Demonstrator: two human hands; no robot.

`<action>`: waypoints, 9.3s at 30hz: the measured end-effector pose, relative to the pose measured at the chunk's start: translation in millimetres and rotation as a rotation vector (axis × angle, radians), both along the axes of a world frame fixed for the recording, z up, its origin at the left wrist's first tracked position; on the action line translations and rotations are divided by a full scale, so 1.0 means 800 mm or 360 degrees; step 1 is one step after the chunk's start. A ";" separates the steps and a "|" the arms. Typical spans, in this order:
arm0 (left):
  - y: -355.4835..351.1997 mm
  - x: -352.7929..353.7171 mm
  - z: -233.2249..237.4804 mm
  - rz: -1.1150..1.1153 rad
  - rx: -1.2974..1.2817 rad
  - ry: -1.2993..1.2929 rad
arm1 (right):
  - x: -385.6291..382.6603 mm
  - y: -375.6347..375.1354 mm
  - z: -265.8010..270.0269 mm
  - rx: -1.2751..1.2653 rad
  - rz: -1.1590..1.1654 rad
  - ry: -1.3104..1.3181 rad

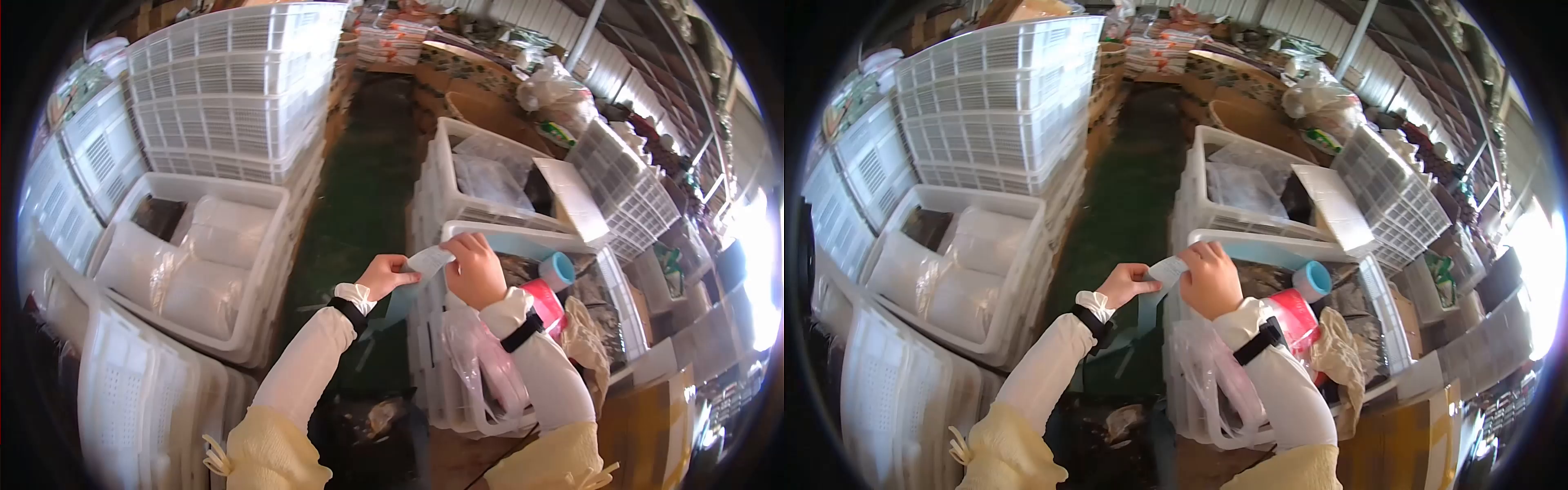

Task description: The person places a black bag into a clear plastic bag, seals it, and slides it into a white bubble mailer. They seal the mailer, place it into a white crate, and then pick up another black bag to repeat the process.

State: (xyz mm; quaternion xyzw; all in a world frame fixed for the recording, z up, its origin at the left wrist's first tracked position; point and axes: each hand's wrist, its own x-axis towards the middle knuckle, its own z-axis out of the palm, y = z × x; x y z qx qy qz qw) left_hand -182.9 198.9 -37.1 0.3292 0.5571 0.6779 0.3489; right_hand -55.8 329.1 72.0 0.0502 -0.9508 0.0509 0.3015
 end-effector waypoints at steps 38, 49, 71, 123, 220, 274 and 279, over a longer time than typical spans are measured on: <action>-0.112 0.008 0.031 0.0619 -0.0412 0.0905 | 0.122 -0.107 0.142 -0.0731 -0.0060 0.0599; -0.345 0.222 0.089 0.1012 -0.0645 0.1381 | 0.236 -0.212 -0.020 -0.0381 0.0320 -0.0108; -0.316 0.286 0.037 0.0299 -0.0595 0.1677 | 0.260 -0.244 -0.127 0.0132 0.0655 -0.0201; -0.265 0.338 0.022 0.0052 -0.1050 0.2096 | 0.315 -0.181 0.007 -0.0487 -0.0464 0.0175; -0.299 0.218 0.079 0.0699 -0.0268 0.0618 | 0.134 -0.258 -0.064 -0.2412 0.0438 -0.0678; -0.286 0.065 0.153 0.0402 -0.0629 0.2112 | 0.112 -0.164 0.004 -0.0806 -0.0194 -0.0004; -0.288 0.116 0.135 0.0385 -0.0746 0.2524 | 0.112 -0.175 0.007 -0.0713 -0.0254 0.0202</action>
